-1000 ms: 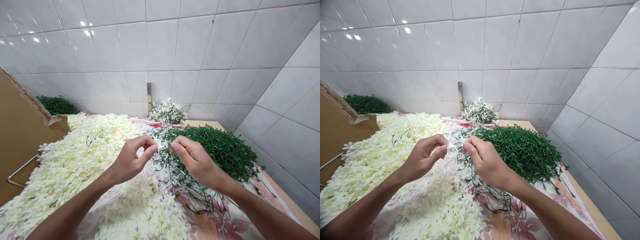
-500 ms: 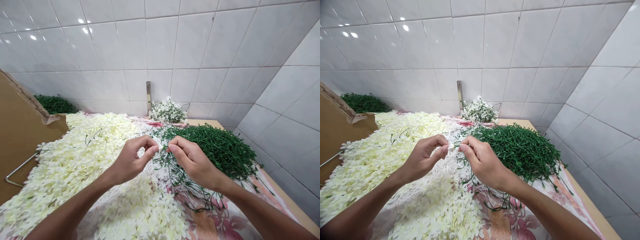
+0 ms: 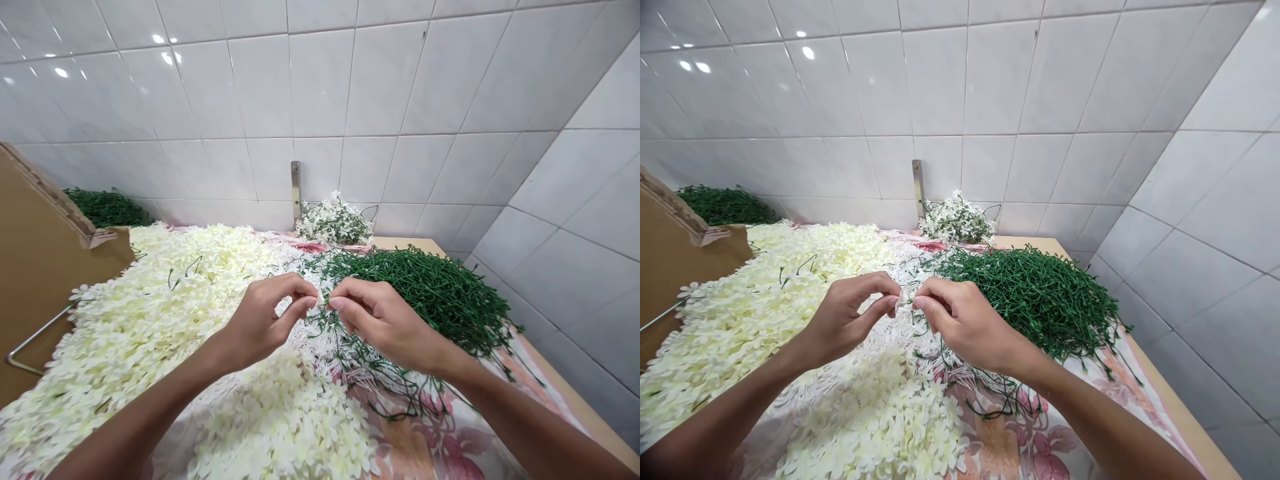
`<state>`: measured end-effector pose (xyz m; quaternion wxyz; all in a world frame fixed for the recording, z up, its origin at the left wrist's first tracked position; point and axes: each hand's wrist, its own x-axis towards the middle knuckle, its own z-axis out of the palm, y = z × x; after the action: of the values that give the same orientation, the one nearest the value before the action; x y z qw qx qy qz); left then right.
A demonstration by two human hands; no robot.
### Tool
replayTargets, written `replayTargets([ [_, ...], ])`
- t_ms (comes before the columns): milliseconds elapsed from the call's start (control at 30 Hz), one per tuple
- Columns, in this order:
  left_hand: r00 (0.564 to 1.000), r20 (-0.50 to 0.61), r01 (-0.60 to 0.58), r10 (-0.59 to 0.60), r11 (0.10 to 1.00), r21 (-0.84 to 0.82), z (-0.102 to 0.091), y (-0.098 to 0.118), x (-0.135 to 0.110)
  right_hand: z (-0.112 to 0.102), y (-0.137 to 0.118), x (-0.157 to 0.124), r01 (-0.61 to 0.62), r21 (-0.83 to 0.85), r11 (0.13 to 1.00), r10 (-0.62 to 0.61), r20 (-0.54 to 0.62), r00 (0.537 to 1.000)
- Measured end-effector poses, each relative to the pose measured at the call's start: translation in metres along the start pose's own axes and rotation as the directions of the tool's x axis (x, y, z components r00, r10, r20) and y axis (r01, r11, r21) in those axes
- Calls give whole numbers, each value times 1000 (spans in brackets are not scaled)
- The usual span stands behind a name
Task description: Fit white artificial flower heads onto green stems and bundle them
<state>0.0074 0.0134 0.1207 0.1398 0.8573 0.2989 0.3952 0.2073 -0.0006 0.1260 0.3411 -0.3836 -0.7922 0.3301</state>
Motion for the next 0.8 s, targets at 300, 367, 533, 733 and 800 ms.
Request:
replayTargets([
  [300,987,-144,-59,67,997,57,12,1,-1,15,6,-1,-8,266,964,20,-44,999],
  [367,986,-151,-60,68,996,58,12,2,-1,17,8,0,3,283,959,14,-56,998],
  [533,982,-170,-73,82,996,55,18,2,-2,20,12,0,38,331,943,-5,-100,995],
  [733,986,-143,-75,86,994,80,16,3,-4,14,8,-1,35,198,980,-21,-70,997],
  [800,986,-141,-74,86,993,93,14,4,-5,12,6,-1,30,167,986,-21,-57,998],
])
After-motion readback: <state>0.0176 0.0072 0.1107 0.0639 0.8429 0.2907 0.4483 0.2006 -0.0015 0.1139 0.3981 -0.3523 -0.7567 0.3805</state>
